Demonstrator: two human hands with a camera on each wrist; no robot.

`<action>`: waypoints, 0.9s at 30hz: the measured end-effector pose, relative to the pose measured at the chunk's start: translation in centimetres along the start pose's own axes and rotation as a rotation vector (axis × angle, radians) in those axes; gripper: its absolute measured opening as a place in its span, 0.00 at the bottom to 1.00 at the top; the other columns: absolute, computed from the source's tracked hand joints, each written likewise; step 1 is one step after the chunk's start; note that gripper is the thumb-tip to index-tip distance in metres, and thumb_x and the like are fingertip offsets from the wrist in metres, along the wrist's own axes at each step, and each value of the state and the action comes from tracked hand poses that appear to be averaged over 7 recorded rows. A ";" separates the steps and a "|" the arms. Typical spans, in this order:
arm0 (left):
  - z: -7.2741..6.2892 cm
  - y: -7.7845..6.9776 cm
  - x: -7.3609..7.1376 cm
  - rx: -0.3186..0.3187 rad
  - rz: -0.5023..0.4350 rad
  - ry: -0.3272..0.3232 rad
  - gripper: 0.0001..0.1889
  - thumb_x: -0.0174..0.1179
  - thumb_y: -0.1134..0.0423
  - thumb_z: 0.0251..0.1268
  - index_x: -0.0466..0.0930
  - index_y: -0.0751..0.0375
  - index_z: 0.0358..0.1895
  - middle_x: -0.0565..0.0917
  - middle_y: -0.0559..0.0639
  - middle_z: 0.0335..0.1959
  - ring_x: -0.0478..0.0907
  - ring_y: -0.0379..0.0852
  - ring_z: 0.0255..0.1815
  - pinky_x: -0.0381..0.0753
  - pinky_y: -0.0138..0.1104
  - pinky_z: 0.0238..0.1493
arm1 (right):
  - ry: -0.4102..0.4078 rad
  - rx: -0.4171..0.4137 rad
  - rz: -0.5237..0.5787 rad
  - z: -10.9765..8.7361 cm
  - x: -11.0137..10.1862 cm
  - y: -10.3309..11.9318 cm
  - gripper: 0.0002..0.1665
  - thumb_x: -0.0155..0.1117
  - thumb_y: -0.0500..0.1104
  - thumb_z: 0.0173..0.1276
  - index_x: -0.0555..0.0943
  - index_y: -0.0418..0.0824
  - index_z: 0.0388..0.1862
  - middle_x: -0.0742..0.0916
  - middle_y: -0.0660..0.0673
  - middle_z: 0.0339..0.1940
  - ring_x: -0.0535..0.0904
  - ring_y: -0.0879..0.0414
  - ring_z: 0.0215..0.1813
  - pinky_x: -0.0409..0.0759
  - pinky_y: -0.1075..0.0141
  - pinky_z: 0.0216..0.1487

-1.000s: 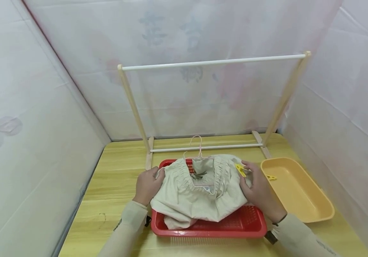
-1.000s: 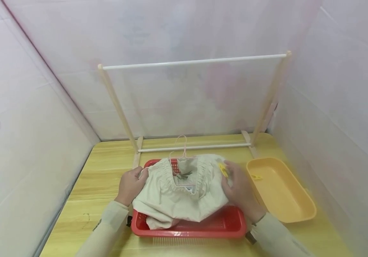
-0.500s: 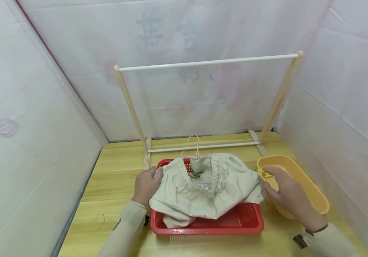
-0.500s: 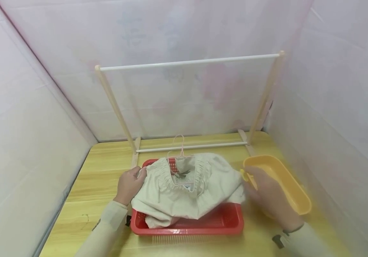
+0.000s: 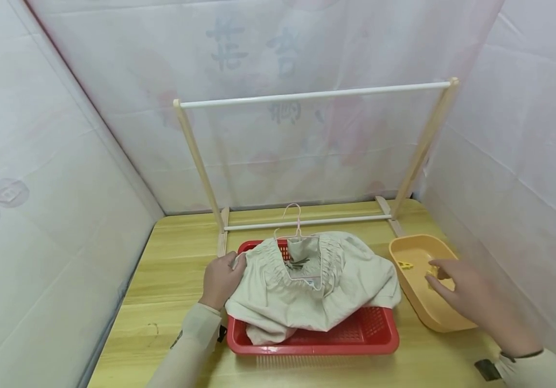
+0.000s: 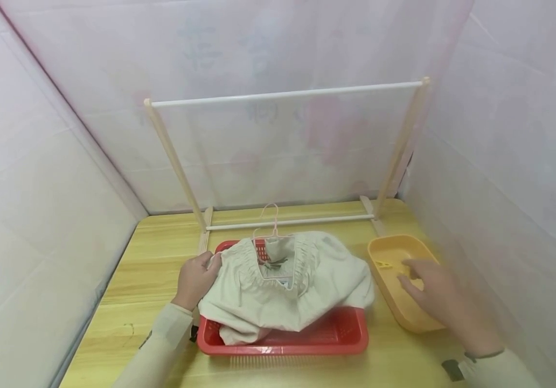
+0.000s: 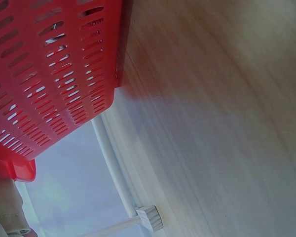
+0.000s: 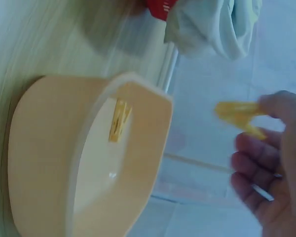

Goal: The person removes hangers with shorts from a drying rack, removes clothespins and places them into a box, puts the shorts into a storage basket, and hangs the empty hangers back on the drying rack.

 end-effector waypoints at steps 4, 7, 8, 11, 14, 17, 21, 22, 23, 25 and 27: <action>0.0 0.1 0.0 -0.003 -0.008 -0.005 0.23 0.59 0.54 0.73 0.65 0.50 0.17 0.60 0.41 0.11 0.60 0.43 0.15 0.60 0.36 0.21 | 0.067 0.036 -0.009 -0.3 0.7 -2.0 0.22 0.78 0.36 0.55 0.84 0.28 0.47 0.84 0.48 0.27 0.78 0.54 0.28 0.77 0.57 0.29; 0.0 0.1 0.1 -0.001 -0.007 -0.007 0.23 0.58 0.54 0.74 0.64 0.49 0.17 0.59 0.41 0.11 0.60 0.42 0.15 0.59 0.36 0.20 | 0.097 0.054 0.003 -0.3 1.3 -3.3 0.21 0.77 0.36 0.56 0.84 0.26 0.46 0.79 0.52 0.24 0.70 0.60 0.26 0.72 0.61 0.27; 0.0 0.2 0.2 0.001 -0.007 -0.010 0.23 0.58 0.54 0.74 0.64 0.49 0.17 0.59 0.41 0.11 0.60 0.42 0.15 0.59 0.36 0.20 | 0.113 0.061 0.006 -0.3 1.4 -3.7 0.21 0.77 0.37 0.57 0.83 0.25 0.46 0.78 0.52 0.23 0.68 0.61 0.26 0.71 0.61 0.27; 0.0 0.4 0.4 0.006 -0.005 -0.012 0.23 0.58 0.55 0.74 0.65 0.49 0.17 0.59 0.42 0.11 0.60 0.43 0.15 0.59 0.36 0.20 | 0.161 0.070 0.007 -0.2 2.0 -4.9 0.21 0.77 0.38 0.58 0.83 0.25 0.45 0.77 0.53 0.23 0.65 0.64 0.25 0.70 0.62 0.26; 0.0 0.4 0.5 0.009 0.000 -0.011 0.23 0.57 0.55 0.74 0.65 0.49 0.17 0.59 0.41 0.11 0.60 0.42 0.15 0.60 0.36 0.21 | 0.203 0.075 -0.006 -0.1 2.5 -5.7 0.21 0.78 0.39 0.59 0.84 0.26 0.45 0.77 0.54 0.22 0.66 0.65 0.25 0.70 0.63 0.27; -0.1 0.4 0.7 0.009 0.000 -0.011 0.23 0.57 0.55 0.74 0.65 0.49 0.17 0.59 0.41 0.11 0.60 0.42 0.15 0.61 0.36 0.21 | 0.252 0.108 -0.006 0.1 2.9 -6.3 0.22 0.76 0.41 0.62 0.83 0.24 0.46 0.78 0.52 0.23 0.68 0.63 0.25 0.71 0.61 0.27; -0.1 0.4 0.7 0.014 -0.007 -0.010 0.23 0.58 0.55 0.74 0.64 0.49 0.17 0.59 0.40 0.11 0.60 0.42 0.15 0.61 0.36 0.21 | 0.316 0.198 0.023 0.4 3.0 -6.7 0.31 0.74 0.42 0.65 0.76 0.16 0.53 0.83 0.41 0.26 0.77 0.51 0.27 0.77 0.54 0.29; -0.1 0.4 0.7 0.015 -0.003 -0.010 0.23 0.58 0.54 0.74 0.64 0.49 0.17 0.59 0.40 0.11 0.60 0.42 0.15 0.61 0.35 0.21 | 0.321 0.209 0.019 0.6 3.0 -6.6 0.33 0.73 0.43 0.65 0.75 0.15 0.55 0.83 0.38 0.28 0.79 0.47 0.28 0.78 0.52 0.31; -0.1 0.4 0.7 0.013 -0.002 -0.010 0.23 0.58 0.54 0.74 0.64 0.49 0.17 0.59 0.40 0.11 0.60 0.41 0.15 0.61 0.35 0.21 | 0.322 0.217 0.020 0.8 3.0 -6.4 0.34 0.73 0.43 0.66 0.73 0.14 0.56 0.84 0.34 0.30 0.81 0.42 0.31 0.80 0.48 0.33; -0.1 0.4 0.6 0.010 0.003 -0.013 0.23 0.58 0.54 0.74 0.64 0.49 0.17 0.59 0.41 0.12 0.60 0.41 0.15 0.61 0.35 0.21 | 0.282 0.202 0.013 1.6 3.1 -5.5 0.33 0.72 0.42 0.66 0.74 0.16 0.57 0.85 0.28 0.37 0.83 0.35 0.37 0.80 0.42 0.38; 0.0 0.4 0.5 0.010 0.006 -0.020 0.23 0.58 0.54 0.73 0.64 0.49 0.17 0.59 0.41 0.12 0.60 0.41 0.15 0.61 0.35 0.21 | 0.181 0.139 0.010 2.7 3.3 -3.8 0.28 0.72 0.40 0.65 0.77 0.21 0.55 0.86 0.28 0.40 0.83 0.33 0.42 0.79 0.40 0.42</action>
Point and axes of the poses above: each hand's wrist, its own z-axis towards the middle knuckle, its own x-axis out of the palm, y = z × x, the point moved 2 cm from there along z, towards the middle knuckle
